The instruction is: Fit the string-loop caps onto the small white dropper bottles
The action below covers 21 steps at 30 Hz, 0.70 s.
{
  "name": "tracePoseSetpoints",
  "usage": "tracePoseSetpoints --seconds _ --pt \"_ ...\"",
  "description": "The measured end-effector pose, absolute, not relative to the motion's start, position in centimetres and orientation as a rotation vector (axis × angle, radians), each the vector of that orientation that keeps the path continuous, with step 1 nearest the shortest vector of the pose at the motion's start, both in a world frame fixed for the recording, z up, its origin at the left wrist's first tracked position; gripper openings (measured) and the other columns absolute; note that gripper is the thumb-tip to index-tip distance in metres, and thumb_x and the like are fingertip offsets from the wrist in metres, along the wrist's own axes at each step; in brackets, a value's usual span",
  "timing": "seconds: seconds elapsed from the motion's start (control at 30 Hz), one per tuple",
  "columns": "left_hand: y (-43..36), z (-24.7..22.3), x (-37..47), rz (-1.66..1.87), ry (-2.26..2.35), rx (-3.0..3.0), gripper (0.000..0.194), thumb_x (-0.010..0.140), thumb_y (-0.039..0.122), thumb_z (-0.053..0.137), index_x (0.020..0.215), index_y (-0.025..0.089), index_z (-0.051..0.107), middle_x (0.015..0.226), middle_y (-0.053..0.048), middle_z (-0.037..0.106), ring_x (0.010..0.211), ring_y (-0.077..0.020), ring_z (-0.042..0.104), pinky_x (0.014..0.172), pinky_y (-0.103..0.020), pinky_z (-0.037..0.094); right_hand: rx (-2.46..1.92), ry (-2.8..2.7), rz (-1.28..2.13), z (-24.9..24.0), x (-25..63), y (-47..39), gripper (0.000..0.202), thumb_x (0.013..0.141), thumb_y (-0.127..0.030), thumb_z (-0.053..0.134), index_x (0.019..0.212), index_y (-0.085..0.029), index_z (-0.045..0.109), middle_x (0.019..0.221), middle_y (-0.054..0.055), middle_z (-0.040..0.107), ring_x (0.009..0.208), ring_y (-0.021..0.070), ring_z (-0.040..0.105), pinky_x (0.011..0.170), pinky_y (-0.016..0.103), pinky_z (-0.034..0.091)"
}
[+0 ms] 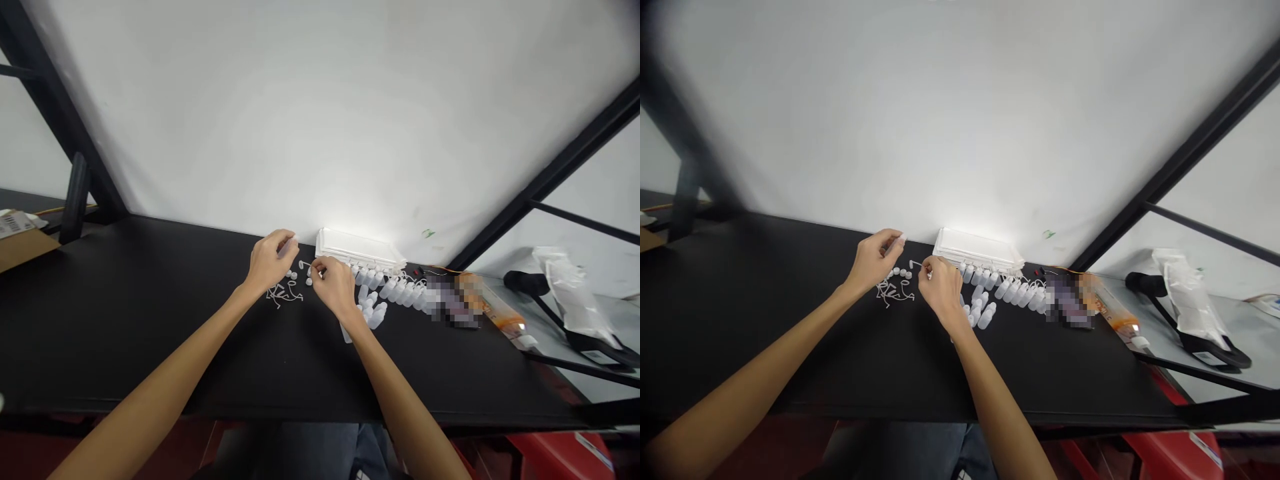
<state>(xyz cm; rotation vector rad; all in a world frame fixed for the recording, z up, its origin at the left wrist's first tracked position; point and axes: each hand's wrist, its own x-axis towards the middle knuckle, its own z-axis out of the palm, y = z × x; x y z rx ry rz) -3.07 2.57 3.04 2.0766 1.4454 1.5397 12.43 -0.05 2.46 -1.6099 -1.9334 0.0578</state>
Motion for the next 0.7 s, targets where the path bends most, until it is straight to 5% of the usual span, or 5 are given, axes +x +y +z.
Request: tracePoseSetpoints --seconds 0.23,0.7 --pt "2.6 2.6 -2.8 1.163 1.147 2.233 0.027 0.090 0.036 0.051 0.098 0.018 0.069 0.095 -0.006 0.067 0.078 -0.0165 0.059 0.064 -0.026 0.044 -1.564 -1.741 0.107 3.1 14.7 0.4 0.018 0.079 -0.021 0.053 0.083 -0.021 0.070 0.083 0.001 0.072 0.069 0.0163 0.061 0.067 0.027 0.042" --pt "3.5 1.6 -3.1 1.044 1.215 2.211 0.037 0.082 0.040 0.063 0.112 0.020 0.070 0.102 -0.007 0.069 0.081 -0.0179 0.061 0.063 -0.027 0.047 -1.508 -1.792 0.248 3.0 15.2 0.3 0.024 0.076 -0.020 0.052 0.088 -0.022 0.073 0.076 0.000 0.070 0.070 0.0162 0.062 0.064 0.025 0.043"
